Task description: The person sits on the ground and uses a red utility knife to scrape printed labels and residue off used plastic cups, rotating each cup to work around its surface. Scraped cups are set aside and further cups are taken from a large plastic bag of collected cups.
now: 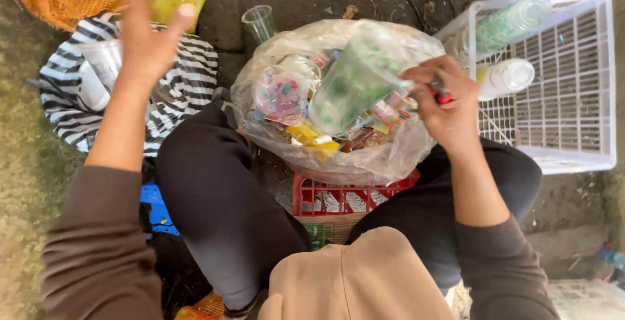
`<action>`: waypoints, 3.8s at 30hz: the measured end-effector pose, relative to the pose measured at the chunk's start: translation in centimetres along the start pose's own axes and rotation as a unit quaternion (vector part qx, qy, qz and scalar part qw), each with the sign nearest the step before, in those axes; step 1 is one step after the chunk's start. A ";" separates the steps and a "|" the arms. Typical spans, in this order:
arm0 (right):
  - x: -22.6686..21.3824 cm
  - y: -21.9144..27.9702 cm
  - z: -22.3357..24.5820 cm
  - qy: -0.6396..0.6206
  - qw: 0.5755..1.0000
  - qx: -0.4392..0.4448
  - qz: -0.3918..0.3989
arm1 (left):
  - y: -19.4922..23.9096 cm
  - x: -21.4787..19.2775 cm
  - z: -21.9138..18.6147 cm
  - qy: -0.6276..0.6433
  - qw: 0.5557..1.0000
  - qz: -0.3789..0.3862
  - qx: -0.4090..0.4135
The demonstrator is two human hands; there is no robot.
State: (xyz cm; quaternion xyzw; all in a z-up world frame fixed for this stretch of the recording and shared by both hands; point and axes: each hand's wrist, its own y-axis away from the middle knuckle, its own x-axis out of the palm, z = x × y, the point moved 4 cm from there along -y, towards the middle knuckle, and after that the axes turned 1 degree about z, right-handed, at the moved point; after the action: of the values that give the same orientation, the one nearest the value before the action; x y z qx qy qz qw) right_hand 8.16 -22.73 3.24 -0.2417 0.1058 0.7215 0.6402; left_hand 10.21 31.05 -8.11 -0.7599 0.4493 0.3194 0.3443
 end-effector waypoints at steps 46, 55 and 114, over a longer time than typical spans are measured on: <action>4.3 -0.6 -2.4 0.334 0.886 -0.282 0.153 | 10.2 3.2 -28.4 0.250 0.798 0.506 0.212; 4.2 -0.5 -2.2 0.284 0.887 -0.323 0.166 | 10.8 4.0 -27.8 0.348 0.681 0.624 0.158; 0.8 -0.7 -4.4 0.114 0.982 -0.128 0.085 | 13.0 9.0 -27.3 0.393 0.746 0.537 0.017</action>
State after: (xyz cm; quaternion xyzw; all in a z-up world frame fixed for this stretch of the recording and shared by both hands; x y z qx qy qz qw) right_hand 9.74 -23.94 -0.88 -0.3927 0.1046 0.7483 0.5243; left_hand 6.82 0.12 -3.03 -0.4452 0.8843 0.1169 -0.0782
